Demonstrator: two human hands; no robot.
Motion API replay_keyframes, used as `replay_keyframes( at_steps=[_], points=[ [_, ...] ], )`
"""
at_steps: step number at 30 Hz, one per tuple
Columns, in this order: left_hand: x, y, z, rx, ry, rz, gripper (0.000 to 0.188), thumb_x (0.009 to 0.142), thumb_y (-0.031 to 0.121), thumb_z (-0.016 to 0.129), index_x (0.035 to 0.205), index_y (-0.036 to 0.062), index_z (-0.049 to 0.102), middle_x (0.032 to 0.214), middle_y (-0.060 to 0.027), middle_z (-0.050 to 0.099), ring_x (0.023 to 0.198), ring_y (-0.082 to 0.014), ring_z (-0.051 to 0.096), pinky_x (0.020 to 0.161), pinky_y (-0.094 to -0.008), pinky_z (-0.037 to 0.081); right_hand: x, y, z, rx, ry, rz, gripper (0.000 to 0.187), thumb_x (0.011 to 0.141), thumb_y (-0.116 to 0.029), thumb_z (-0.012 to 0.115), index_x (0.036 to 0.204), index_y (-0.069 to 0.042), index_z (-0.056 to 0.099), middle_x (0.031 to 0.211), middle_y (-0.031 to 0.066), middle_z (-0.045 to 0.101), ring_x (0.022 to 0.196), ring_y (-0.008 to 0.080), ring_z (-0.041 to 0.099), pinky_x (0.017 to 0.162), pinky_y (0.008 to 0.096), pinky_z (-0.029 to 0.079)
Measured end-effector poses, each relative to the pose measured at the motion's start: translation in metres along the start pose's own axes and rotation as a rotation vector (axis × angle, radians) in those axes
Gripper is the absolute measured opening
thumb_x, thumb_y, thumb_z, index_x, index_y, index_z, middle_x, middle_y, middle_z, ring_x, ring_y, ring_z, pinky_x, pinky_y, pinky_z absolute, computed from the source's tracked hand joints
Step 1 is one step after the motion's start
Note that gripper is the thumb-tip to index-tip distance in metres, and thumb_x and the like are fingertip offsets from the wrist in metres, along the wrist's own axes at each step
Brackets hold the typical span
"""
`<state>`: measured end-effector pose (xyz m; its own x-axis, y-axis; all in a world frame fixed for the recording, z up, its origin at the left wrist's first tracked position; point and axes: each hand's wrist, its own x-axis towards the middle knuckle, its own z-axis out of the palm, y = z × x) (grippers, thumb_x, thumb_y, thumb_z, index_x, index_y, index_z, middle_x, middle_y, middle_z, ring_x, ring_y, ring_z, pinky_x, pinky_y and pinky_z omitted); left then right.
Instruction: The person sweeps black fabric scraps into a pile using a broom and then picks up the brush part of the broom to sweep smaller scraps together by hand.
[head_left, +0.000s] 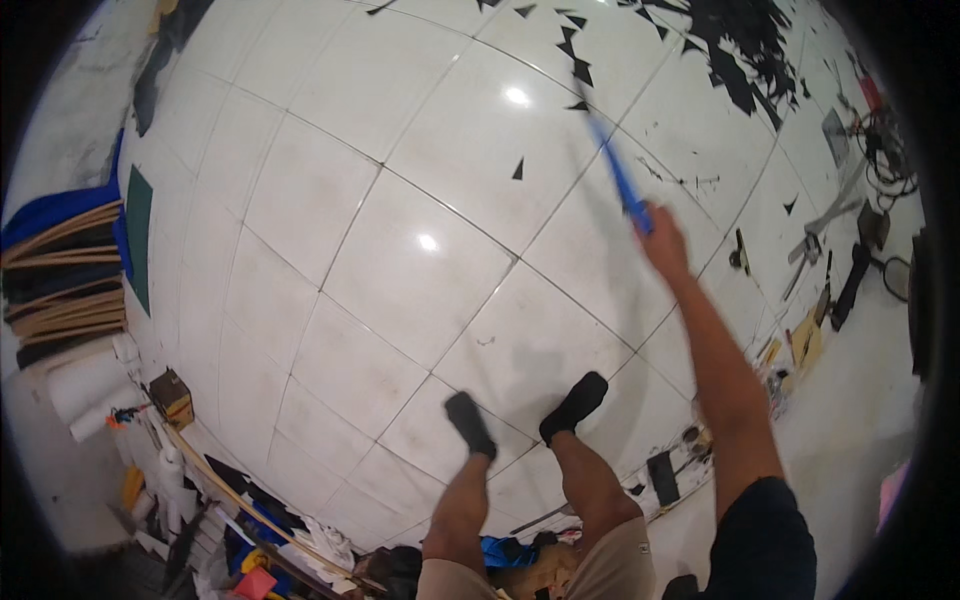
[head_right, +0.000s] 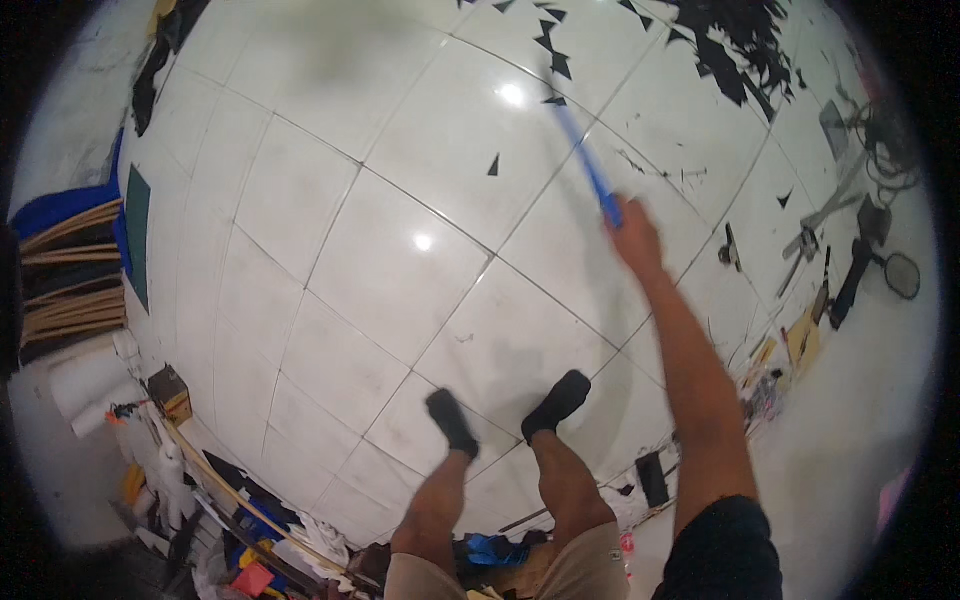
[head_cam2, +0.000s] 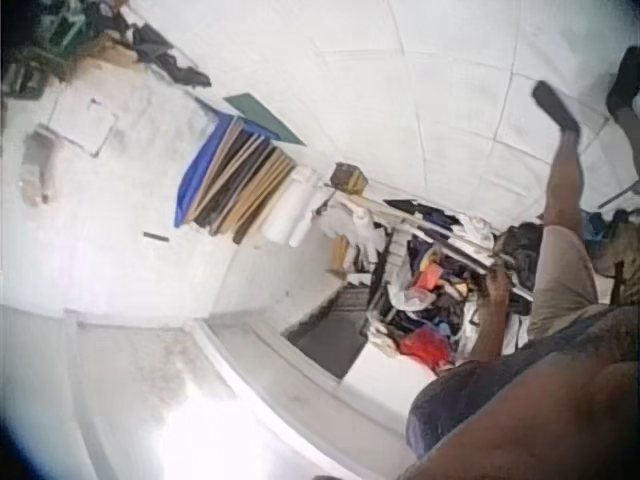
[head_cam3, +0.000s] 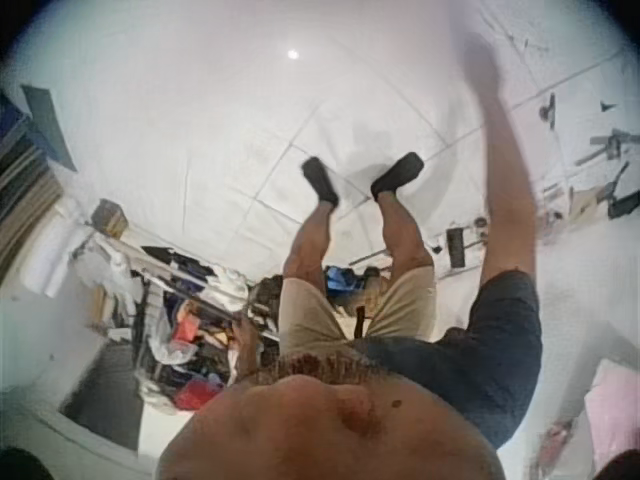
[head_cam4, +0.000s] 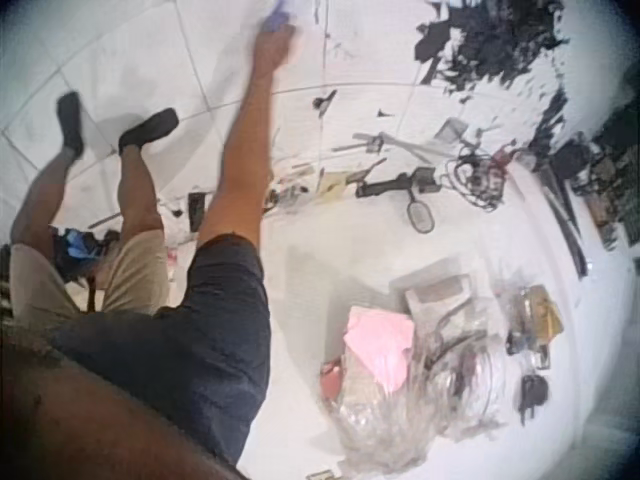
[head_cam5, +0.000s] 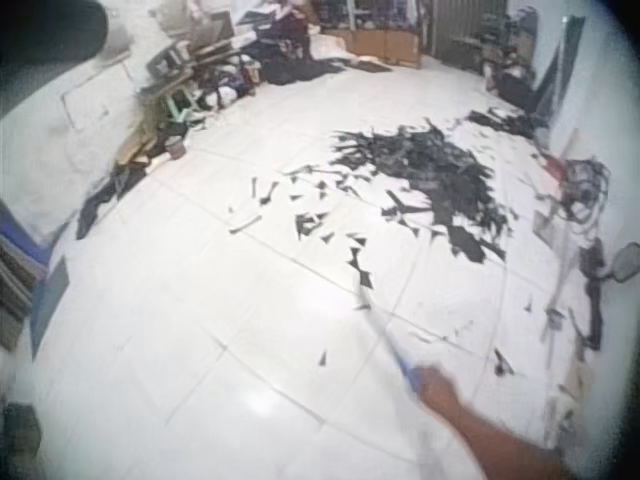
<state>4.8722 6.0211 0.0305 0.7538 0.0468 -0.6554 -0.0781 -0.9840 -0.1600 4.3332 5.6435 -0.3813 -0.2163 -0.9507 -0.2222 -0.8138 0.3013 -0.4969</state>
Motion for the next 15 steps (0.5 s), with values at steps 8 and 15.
replay_keyframes(
  at_steps=[8, 15],
  points=[
    [-0.017, -0.010, 0.063, -0.344, -0.303, -0.041, 0.042, 0.090, 0.029, 0.049, 0.122, 0.0028, 0.045, 0.073, -0.0061, 0.055, 0.052, -0.0133, 0.041, 0.049, -0.0297, 0.036, -0.114, -0.186, 0.181, 0.327, -0.650, -0.433, 0.018, 0.080, -0.016, 0.050, 0.091, -0.002, 0.054, 0.096, 0.0169, 0.056, 0.095, 0.0318, 0.054, 0.082, 0.0433, 0.045],
    [0.012, -0.003, 0.084, -0.351, -0.231, -0.022, 0.020, 0.089, 0.018, 0.052, 0.099, 0.0004, 0.055, 0.068, -0.0023, 0.051, 0.052, -0.0105, 0.040, 0.046, -0.0299, 0.035, 0.158, -0.058, 0.120, -0.589, -0.402, -0.508, 0.023, 0.079, -0.021, 0.052, 0.092, -0.002, 0.058, 0.093, 0.0183, 0.057, 0.090, 0.0322, 0.056, 0.076, 0.0420, 0.046]
  ],
)
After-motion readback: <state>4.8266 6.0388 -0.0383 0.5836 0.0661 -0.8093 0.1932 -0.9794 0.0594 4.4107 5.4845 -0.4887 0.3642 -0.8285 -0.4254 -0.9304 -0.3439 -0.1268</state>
